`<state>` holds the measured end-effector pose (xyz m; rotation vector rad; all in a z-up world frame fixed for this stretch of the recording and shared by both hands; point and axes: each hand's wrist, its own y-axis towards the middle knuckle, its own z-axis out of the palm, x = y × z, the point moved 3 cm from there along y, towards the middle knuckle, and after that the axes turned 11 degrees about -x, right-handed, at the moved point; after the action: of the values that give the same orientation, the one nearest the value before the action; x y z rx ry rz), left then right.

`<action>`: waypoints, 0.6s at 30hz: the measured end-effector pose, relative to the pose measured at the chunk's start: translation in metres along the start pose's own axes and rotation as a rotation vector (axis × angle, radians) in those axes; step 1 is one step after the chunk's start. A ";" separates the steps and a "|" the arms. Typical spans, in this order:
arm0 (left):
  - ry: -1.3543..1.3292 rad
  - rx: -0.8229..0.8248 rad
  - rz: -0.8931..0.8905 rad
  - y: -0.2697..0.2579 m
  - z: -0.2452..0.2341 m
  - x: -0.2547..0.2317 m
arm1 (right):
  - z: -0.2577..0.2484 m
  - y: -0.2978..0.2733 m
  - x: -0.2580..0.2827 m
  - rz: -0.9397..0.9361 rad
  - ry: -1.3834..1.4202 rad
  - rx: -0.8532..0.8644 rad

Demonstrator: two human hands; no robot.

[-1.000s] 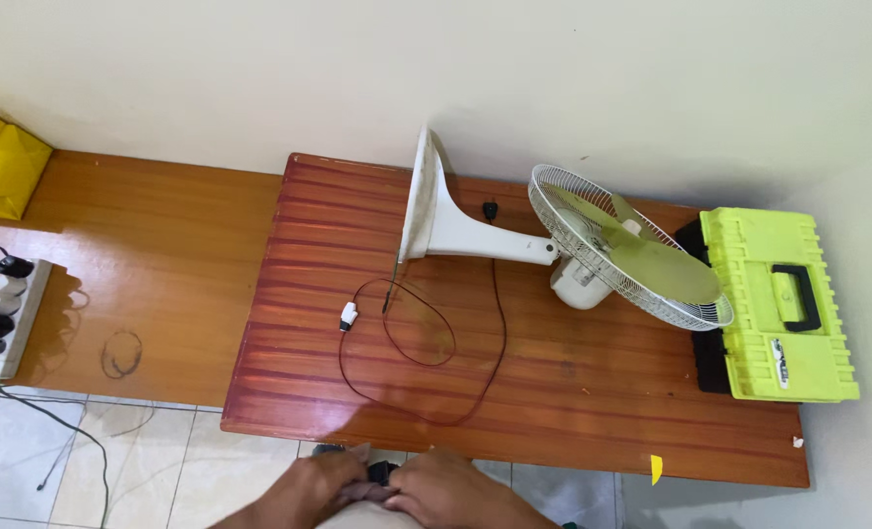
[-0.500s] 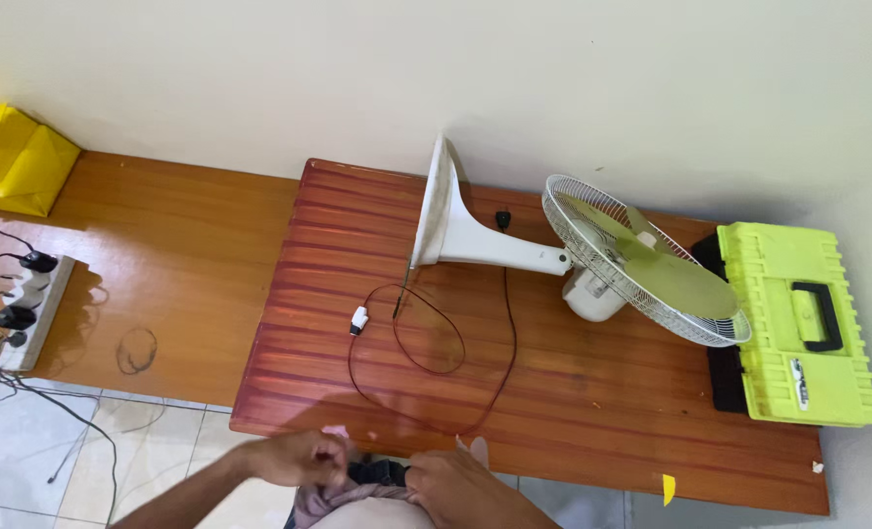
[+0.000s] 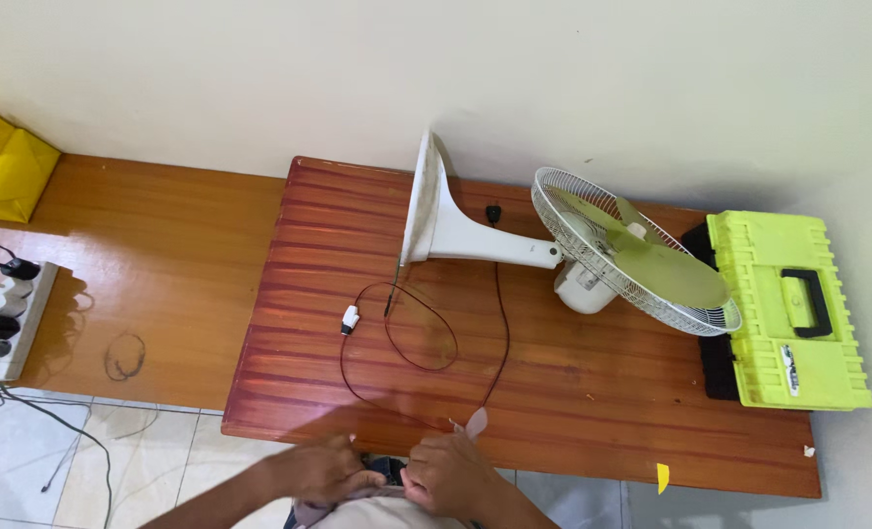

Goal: The person disassembles a white electric fan on a wooden table. They remove the front grille, fan blades, and motor housing, then open a yellow toolbox and use a screwdriver to remove screws from the fan base.

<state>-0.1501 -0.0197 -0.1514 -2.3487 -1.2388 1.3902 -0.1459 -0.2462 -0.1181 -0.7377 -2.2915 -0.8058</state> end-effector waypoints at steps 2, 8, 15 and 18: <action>0.107 -0.145 0.366 0.005 -0.005 0.006 | 0.002 -0.009 -0.003 0.004 0.023 0.011; 0.011 -0.240 0.221 -0.013 0.023 0.045 | 0.000 -0.050 -0.007 0.178 0.141 0.071; -0.133 -0.213 0.124 -0.015 0.040 0.025 | 0.003 -0.079 -0.016 0.531 0.208 -0.022; -0.104 -0.258 0.036 -0.016 0.023 0.015 | -0.022 -0.080 -0.026 0.829 0.094 -0.029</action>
<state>-0.1736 -0.0043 -0.1663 -2.5026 -1.4936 1.4589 -0.1733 -0.3218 -0.1507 -1.4752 -1.6441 -0.4548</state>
